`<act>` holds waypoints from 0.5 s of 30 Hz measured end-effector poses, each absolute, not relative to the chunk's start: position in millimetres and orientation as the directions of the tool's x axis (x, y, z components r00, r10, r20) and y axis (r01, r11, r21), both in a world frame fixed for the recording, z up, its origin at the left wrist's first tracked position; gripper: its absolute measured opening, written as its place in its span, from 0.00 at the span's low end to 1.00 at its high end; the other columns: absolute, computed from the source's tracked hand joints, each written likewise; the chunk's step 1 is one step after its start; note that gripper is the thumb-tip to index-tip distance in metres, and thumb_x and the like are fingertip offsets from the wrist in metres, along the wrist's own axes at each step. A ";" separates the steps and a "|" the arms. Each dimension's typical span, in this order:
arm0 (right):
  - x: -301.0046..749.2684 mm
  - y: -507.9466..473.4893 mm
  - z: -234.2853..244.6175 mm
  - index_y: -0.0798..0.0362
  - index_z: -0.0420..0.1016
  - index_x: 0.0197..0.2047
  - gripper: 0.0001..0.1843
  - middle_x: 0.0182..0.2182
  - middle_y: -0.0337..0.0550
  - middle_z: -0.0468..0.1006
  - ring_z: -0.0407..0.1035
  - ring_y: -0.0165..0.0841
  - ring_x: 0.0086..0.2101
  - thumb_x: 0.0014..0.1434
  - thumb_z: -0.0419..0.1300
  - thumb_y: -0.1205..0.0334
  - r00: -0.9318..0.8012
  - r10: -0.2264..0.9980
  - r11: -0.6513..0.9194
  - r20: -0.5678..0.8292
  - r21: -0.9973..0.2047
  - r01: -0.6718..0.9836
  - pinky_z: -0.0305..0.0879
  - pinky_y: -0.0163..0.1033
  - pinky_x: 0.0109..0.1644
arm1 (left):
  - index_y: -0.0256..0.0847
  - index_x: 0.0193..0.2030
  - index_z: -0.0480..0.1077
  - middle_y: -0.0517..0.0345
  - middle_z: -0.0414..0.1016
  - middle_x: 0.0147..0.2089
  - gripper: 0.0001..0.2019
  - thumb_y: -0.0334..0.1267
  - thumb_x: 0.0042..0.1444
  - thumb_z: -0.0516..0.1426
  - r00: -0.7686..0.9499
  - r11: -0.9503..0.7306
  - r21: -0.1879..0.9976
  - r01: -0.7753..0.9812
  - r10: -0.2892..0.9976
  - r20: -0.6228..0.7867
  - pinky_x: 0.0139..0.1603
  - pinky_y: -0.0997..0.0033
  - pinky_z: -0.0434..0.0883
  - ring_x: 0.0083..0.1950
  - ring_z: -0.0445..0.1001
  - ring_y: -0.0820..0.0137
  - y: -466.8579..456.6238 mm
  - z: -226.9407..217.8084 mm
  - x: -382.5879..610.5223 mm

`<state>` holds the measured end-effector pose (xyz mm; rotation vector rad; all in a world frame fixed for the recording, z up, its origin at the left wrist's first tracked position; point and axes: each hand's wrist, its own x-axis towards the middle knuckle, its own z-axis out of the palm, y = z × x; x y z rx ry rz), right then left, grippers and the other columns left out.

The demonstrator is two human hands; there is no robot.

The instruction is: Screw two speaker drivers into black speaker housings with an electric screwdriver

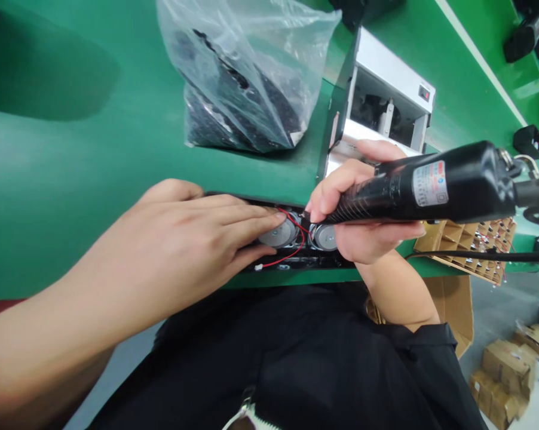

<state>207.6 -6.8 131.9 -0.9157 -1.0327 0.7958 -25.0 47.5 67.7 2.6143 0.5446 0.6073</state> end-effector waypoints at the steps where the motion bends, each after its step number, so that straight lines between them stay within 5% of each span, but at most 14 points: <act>1: 208.9 -7.6 131.2 0.34 0.86 0.61 0.34 0.30 0.30 0.86 0.79 0.35 0.24 0.68 0.70 0.18 0.305 0.885 0.403 0.352 -0.907 -0.125 0.84 0.44 0.30 | 0.47 0.54 0.87 0.53 0.96 0.49 0.11 0.37 0.83 0.60 0.825 -0.835 0.470 0.286 0.465 0.323 0.45 0.49 0.62 0.44 0.89 0.54 47.0 67.1 -24.8; 15: 210.0 -3.5 126.3 0.29 0.82 0.57 0.36 0.26 0.29 0.84 0.73 0.38 0.19 0.65 0.67 0.11 0.355 0.889 0.333 0.288 -0.940 -0.069 0.76 0.46 0.24 | 0.50 0.58 0.88 0.50 0.97 0.53 0.14 0.44 0.84 0.58 0.815 -0.786 0.514 0.343 0.522 0.254 0.48 0.46 0.67 0.49 0.92 0.50 43.7 60.8 -25.5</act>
